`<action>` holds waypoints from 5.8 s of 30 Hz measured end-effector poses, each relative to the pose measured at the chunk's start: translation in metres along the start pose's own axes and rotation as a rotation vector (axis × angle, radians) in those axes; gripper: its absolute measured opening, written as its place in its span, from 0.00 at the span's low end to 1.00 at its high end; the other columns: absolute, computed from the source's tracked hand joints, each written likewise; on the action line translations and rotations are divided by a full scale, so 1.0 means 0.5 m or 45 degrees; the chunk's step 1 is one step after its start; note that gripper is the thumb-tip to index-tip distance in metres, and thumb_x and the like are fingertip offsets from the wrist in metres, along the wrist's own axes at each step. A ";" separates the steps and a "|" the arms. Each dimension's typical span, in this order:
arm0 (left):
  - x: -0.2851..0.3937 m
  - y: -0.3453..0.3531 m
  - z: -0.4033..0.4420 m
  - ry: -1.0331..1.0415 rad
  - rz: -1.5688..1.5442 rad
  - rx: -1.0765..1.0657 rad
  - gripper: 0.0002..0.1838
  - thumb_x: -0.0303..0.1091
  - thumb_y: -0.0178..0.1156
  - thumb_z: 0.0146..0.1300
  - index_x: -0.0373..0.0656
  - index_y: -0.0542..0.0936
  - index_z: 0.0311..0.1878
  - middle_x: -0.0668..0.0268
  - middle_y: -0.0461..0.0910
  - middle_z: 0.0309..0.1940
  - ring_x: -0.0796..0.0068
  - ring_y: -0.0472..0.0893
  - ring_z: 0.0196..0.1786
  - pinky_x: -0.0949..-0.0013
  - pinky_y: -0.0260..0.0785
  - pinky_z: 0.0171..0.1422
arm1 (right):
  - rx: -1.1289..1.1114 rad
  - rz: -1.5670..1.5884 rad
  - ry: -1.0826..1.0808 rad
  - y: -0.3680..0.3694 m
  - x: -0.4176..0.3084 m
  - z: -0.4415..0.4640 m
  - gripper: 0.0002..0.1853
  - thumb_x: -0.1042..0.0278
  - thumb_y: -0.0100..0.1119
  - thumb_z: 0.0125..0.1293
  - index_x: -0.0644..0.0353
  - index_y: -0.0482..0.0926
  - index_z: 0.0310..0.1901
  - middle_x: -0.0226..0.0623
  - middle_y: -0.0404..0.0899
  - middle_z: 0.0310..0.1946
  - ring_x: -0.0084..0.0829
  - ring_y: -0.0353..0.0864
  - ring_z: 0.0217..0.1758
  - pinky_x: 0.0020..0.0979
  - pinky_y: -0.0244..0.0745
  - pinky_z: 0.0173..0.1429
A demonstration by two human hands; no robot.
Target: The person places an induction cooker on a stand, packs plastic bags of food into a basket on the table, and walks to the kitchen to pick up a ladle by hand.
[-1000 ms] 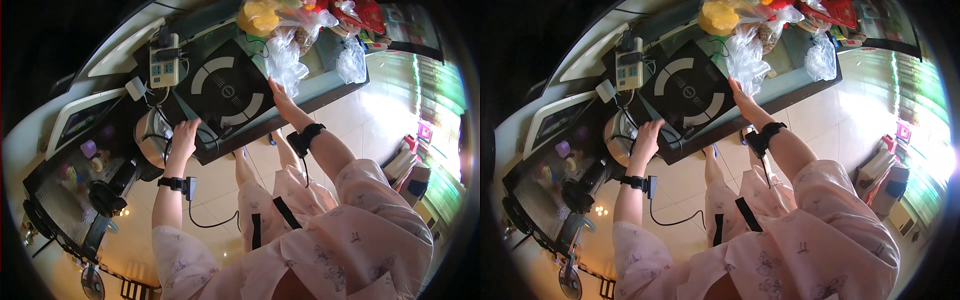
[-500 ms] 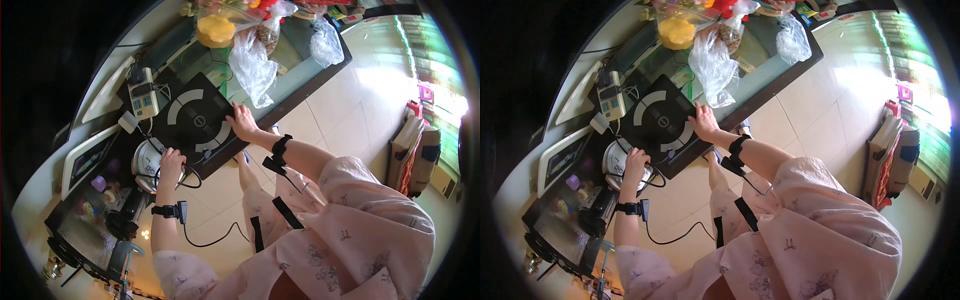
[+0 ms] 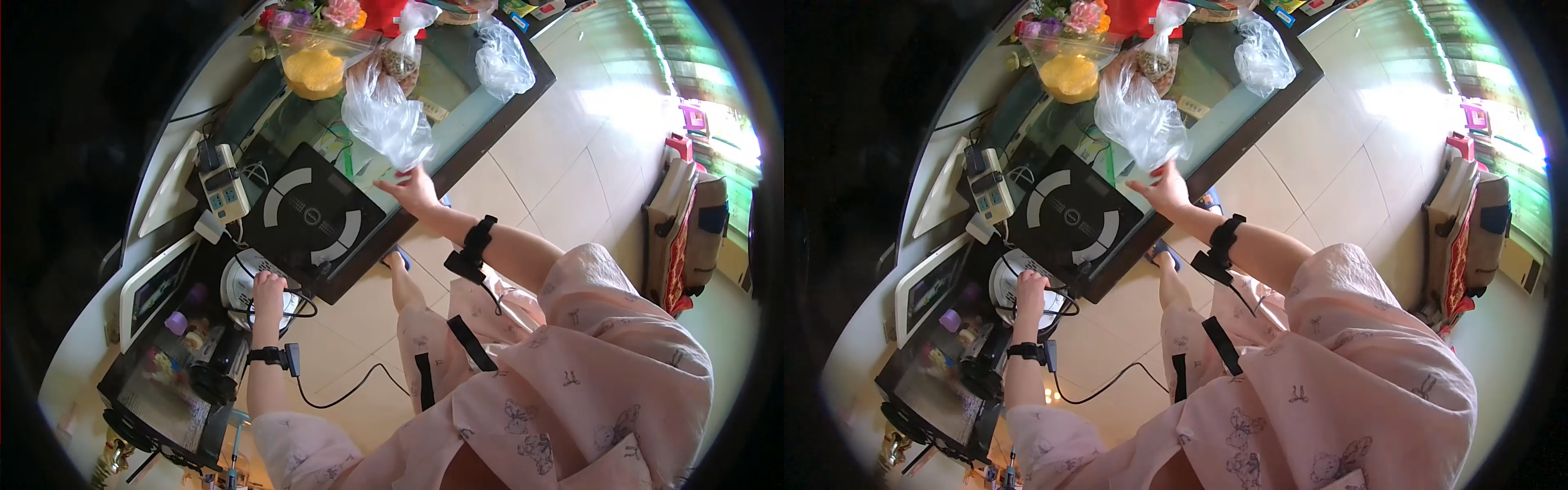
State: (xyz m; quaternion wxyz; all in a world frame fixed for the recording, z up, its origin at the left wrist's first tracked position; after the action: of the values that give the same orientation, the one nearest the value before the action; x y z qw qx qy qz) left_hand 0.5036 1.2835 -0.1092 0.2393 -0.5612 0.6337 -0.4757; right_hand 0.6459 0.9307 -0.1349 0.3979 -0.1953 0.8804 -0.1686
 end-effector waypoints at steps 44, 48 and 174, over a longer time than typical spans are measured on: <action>0.409 -0.216 0.412 -0.268 -2.006 0.429 0.27 0.22 0.62 0.56 0.38 0.67 0.60 0.62 0.69 0.55 0.71 0.72 0.54 0.67 0.65 0.60 | -0.024 -0.134 -0.581 -0.230 -0.092 0.180 0.35 0.57 0.60 0.54 0.54 0.61 0.63 0.43 0.69 0.57 0.39 0.81 0.42 0.37 0.75 0.48; 0.454 -0.247 0.391 -0.039 -1.771 0.212 0.21 0.31 0.58 0.61 0.39 0.70 0.57 0.61 0.69 0.56 0.65 0.69 0.59 0.63 0.60 0.65 | -0.149 -0.248 -0.173 -0.194 -0.106 0.247 0.46 0.41 0.63 0.46 0.56 0.60 0.64 0.42 0.76 0.51 0.40 0.79 0.49 0.36 0.74 0.52; 0.958 -0.844 0.419 0.461 -2.758 0.130 0.22 0.35 0.50 0.65 0.33 0.69 0.60 0.62 0.70 0.61 0.75 0.70 0.57 0.73 0.58 0.57 | -0.806 1.137 -0.784 -0.955 -0.396 -0.186 0.15 0.67 0.61 0.61 0.58 0.73 0.48 0.27 0.75 0.41 0.20 0.74 0.46 0.27 0.69 0.51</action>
State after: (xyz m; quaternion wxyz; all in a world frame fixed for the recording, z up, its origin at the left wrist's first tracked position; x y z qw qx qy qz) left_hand 0.7606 0.7984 0.2783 -0.3785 -0.7314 -0.1893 -0.5347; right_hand 0.7951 0.6244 0.2651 0.5883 0.0433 0.7293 0.3465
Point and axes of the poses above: each hand's wrist, its own z-axis towards the middle knuckle, its own y-axis out of the palm, x = y × z, the point moved 4 cm from there along z, towards the middle knuckle
